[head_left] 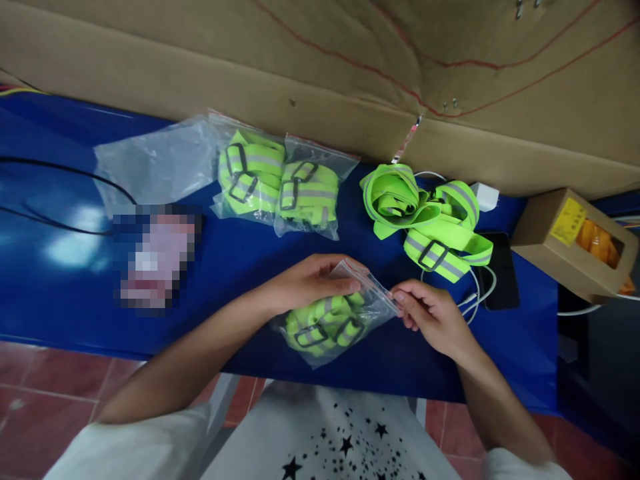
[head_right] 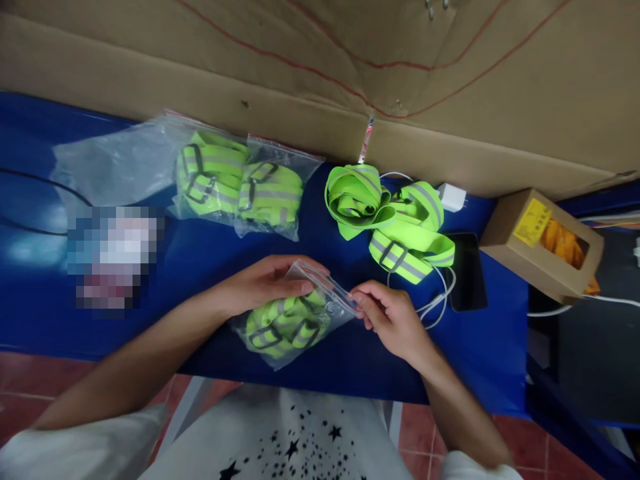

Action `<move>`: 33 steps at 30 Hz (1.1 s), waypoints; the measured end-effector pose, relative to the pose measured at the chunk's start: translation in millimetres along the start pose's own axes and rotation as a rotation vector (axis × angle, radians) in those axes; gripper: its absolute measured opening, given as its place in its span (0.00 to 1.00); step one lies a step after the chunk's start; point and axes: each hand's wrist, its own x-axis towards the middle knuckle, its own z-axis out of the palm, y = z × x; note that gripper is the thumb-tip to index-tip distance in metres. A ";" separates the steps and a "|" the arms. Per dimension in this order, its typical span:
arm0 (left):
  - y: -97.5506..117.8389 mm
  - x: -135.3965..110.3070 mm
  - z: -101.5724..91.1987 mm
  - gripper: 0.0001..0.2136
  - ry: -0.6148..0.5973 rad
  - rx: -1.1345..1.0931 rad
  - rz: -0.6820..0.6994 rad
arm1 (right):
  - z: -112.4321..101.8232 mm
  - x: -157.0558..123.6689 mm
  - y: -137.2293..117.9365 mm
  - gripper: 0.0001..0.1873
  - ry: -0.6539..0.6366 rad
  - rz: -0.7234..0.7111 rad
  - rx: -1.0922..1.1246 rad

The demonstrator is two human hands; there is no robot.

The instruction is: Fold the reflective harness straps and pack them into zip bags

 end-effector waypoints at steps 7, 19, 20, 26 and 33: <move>-9.0 0.7 3.2 0.15 -0.114 0.098 0.050 | -0.4 4.3 3.8 0.13 -0.005 -0.099 -0.032; -21.8 -1.2 29.9 0.16 -0.341 0.252 0.010 | 23.1 3.6 -7.0 0.05 0.072 -0.348 -0.123; -21.7 -1.2 29.0 0.16 -0.338 0.231 0.026 | 21.7 3.5 -5.9 0.07 0.082 -0.315 -0.114; -17.5 -1.5 19.1 0.21 -0.122 0.252 0.051 | 12.4 0.1 0.1 0.12 -0.026 -0.188 -0.012; -6.0 -0.4 11.7 0.17 0.157 0.050 0.143 | 12.8 2.3 1.3 0.14 -0.007 0.067 0.118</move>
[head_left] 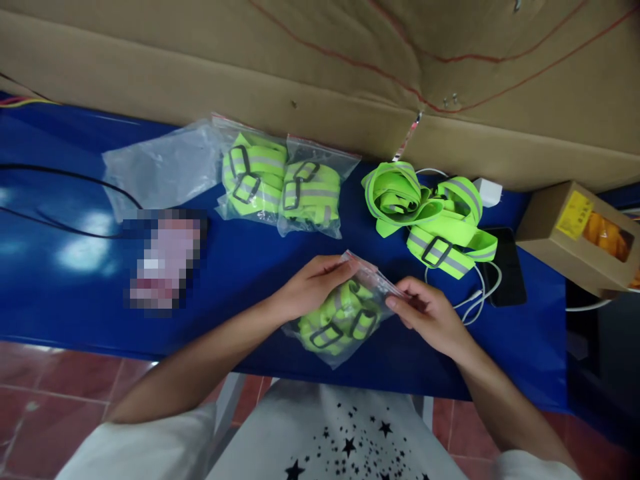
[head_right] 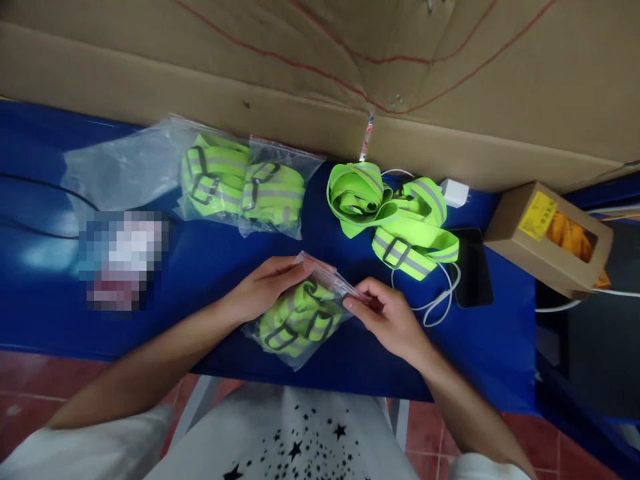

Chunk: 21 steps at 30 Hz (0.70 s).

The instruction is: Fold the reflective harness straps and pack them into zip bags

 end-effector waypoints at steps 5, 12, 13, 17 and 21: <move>-0.4 1.6 1.6 0.19 0.196 -0.007 0.051 | -4.2 3.5 0.2 0.14 0.079 0.033 0.177; -4.6 -0.6 10.0 0.19 0.275 0.055 0.141 | -3.8 1.1 4.1 0.12 0.166 -0.079 0.246; -4.8 -1.1 11.3 0.19 0.277 0.058 0.160 | -3.2 0.9 3.8 0.11 0.179 -0.096 0.235; -5.0 -3.2 14.2 0.19 0.260 0.067 0.190 | 0.1 1.7 0.6 0.07 0.185 -0.159 0.190; -3.9 -5.4 15.4 0.20 0.208 0.060 0.164 | 2.2 1.3 0.9 0.09 0.194 -0.237 0.163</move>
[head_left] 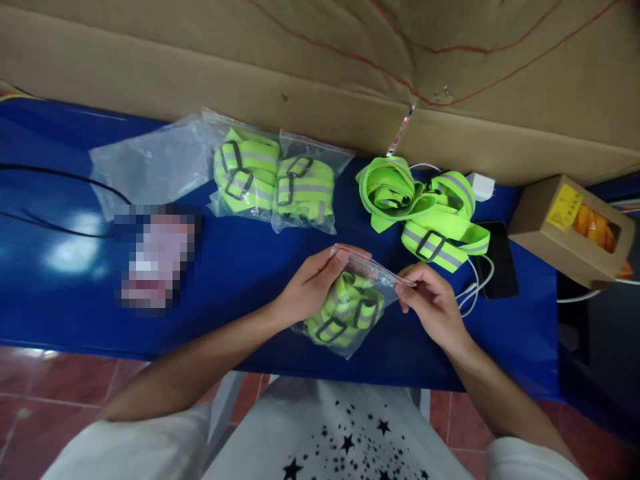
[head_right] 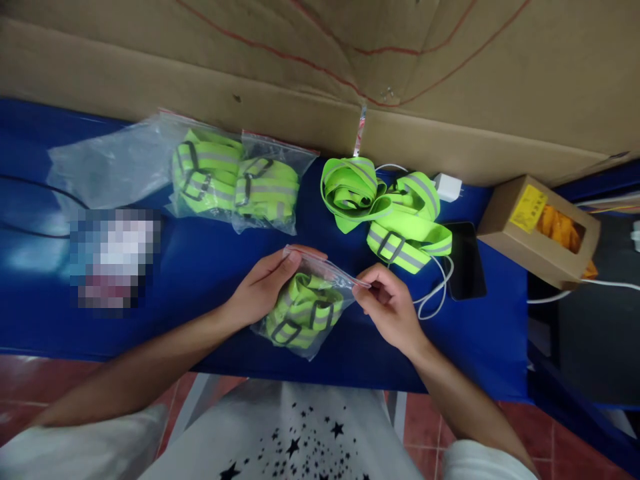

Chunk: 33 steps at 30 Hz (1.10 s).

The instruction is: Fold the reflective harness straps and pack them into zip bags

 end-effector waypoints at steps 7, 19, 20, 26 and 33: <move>0.1 -0.5 2.3 0.20 -0.019 -0.002 -0.019 | -2.0 -4.4 1.3 0.03 -0.040 -0.060 -0.160; 0.7 -1.1 1.3 0.19 -0.033 0.012 -0.008 | -1.2 -3.0 -0.3 0.05 0.020 0.001 -0.200; 0.5 -0.6 0.6 0.20 -0.018 0.013 -0.009 | -2.1 -2.6 -0.5 0.06 0.027 0.019 -0.176; -3.6 -0.8 0.1 0.22 0.005 -0.066 -0.045 | -6.5 -3.5 -0.4 0.07 0.057 -0.008 -0.112; -5.6 -3.8 1.9 0.22 -0.086 -0.159 -0.061 | -4.6 -3.8 -2.8 0.03 0.040 -0.039 -0.154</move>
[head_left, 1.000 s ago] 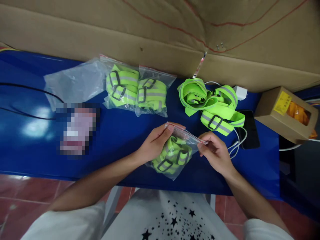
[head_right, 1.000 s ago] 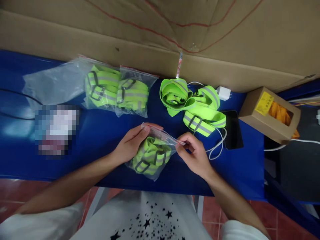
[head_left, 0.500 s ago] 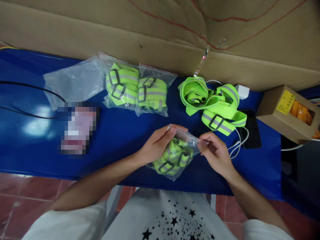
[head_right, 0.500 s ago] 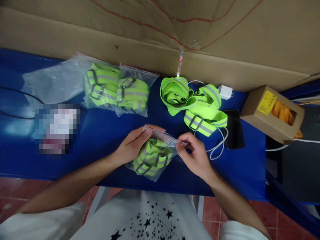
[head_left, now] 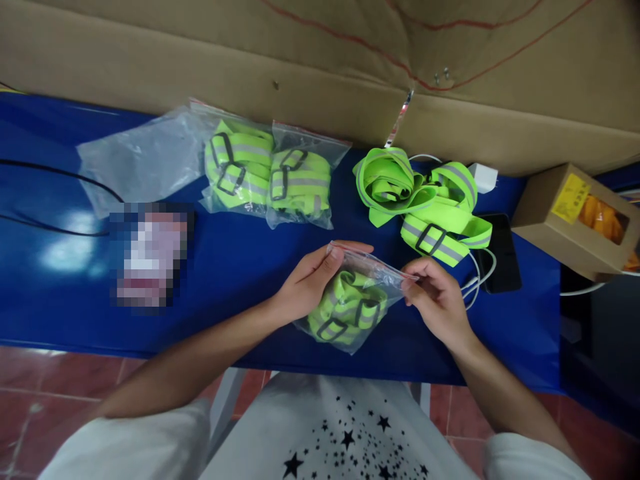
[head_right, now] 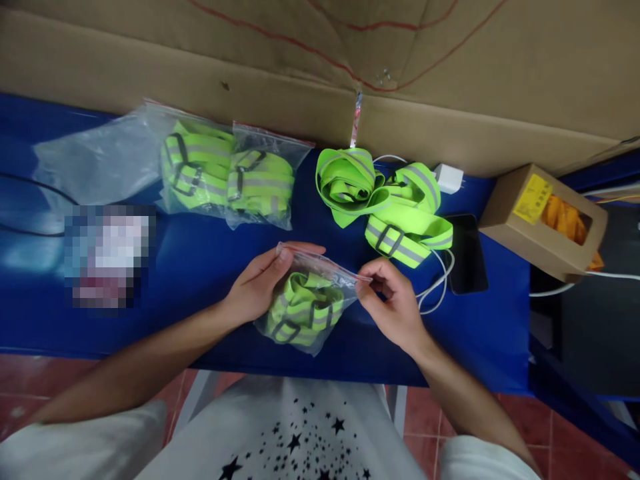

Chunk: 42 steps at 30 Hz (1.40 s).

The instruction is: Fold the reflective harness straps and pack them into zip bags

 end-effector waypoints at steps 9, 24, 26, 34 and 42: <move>-2.8 -2.2 2.6 0.20 -0.084 -0.022 0.021 | -1.6 -1.7 -0.5 0.05 -0.051 -0.004 -0.038; -6.8 -4.8 5.6 0.21 -0.179 0.091 0.022 | 4.1 -1.2 -4.0 0.05 -0.145 -0.025 -0.045; -7.8 -4.7 5.9 0.21 -0.186 0.137 0.036 | 4.6 -1.2 -4.6 0.06 -0.149 -0.011 -0.040; -8.5 -4.0 5.8 0.22 -0.186 0.226 0.056 | 4.6 -0.4 -4.3 0.05 -0.151 0.017 -0.063; -11.1 -4.0 5.9 0.22 -0.153 0.270 0.009 | 5.4 -0.9 -4.4 0.06 -0.135 -0.005 -0.137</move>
